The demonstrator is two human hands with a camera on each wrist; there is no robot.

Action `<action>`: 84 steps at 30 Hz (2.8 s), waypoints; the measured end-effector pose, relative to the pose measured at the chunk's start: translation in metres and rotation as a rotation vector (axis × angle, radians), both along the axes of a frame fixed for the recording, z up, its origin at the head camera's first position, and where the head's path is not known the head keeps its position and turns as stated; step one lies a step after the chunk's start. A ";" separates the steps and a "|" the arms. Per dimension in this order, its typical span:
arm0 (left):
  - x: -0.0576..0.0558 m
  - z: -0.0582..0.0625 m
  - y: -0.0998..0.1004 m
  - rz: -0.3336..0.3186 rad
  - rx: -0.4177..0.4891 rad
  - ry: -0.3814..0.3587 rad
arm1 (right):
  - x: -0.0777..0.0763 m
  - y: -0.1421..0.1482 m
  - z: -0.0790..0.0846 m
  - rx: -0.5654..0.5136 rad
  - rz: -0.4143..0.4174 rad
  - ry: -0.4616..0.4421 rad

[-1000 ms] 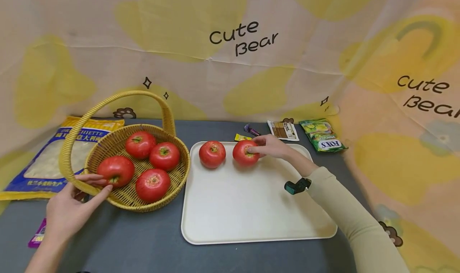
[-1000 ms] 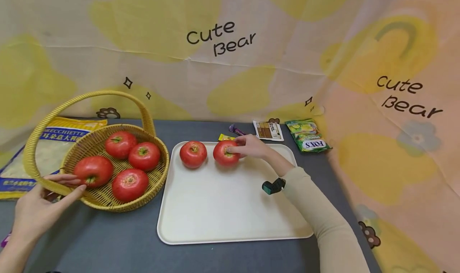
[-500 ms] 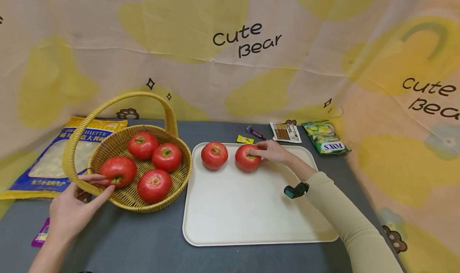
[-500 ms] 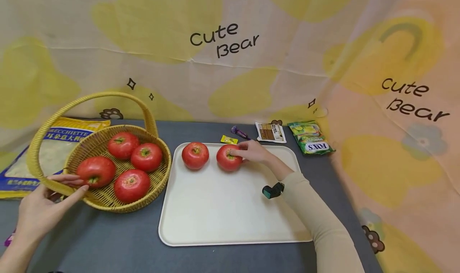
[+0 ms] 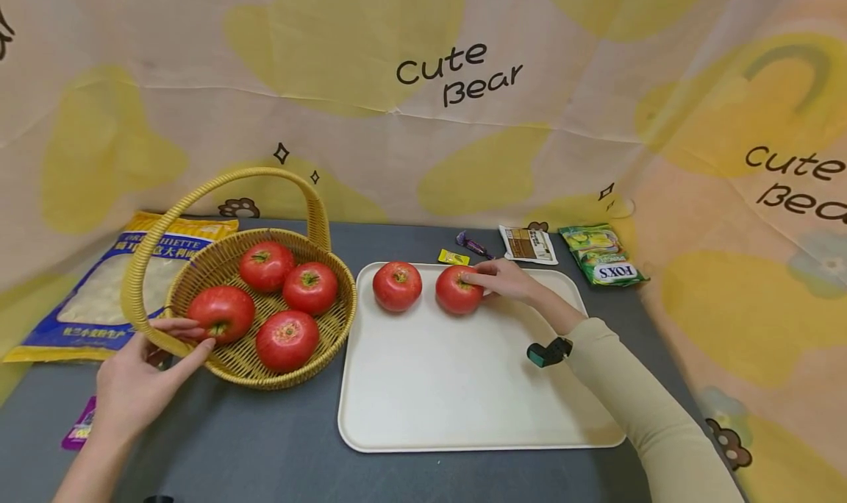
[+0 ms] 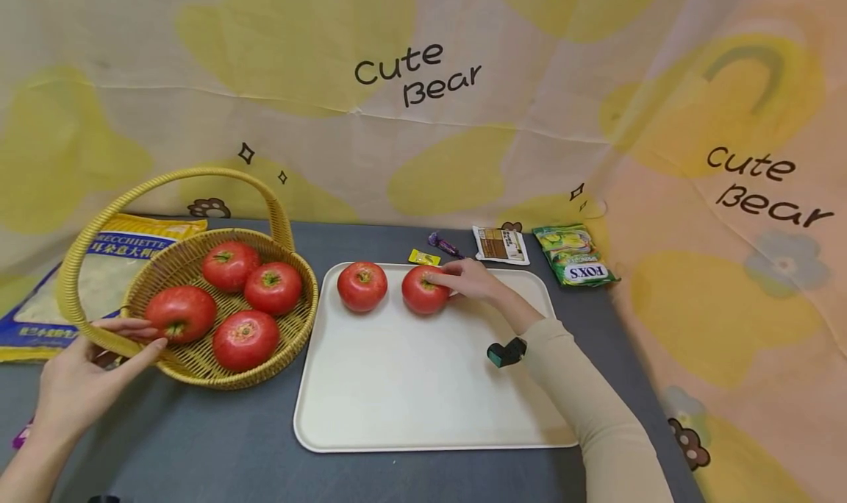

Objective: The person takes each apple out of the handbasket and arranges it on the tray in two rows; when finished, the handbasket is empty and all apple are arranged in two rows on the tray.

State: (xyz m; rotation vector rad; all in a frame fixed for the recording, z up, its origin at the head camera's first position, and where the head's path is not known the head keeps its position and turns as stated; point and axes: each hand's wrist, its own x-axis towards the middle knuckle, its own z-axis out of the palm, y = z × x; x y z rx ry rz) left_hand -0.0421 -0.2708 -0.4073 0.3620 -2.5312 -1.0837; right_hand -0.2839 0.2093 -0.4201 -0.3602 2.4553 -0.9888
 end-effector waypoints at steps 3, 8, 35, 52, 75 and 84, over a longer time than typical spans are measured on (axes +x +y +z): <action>0.000 0.000 0.000 -0.004 0.003 -0.002 | 0.001 0.000 0.005 0.016 0.023 0.038; 0.000 -0.001 0.000 -0.013 0.012 0.014 | 0.000 -0.003 0.019 0.036 0.085 0.204; 0.001 -0.002 0.002 -0.017 -0.016 0.062 | 0.033 -0.206 0.059 -0.176 0.691 0.366; 0.000 -0.004 0.000 -0.013 -0.044 0.070 | 0.038 -0.252 0.040 0.247 0.775 0.519; 0.000 -0.004 0.002 -0.003 -0.034 0.102 | 0.048 -0.199 0.043 -0.193 0.483 0.562; 0.001 -0.003 0.005 0.014 0.001 0.095 | 0.044 -0.121 0.051 -0.267 0.263 0.521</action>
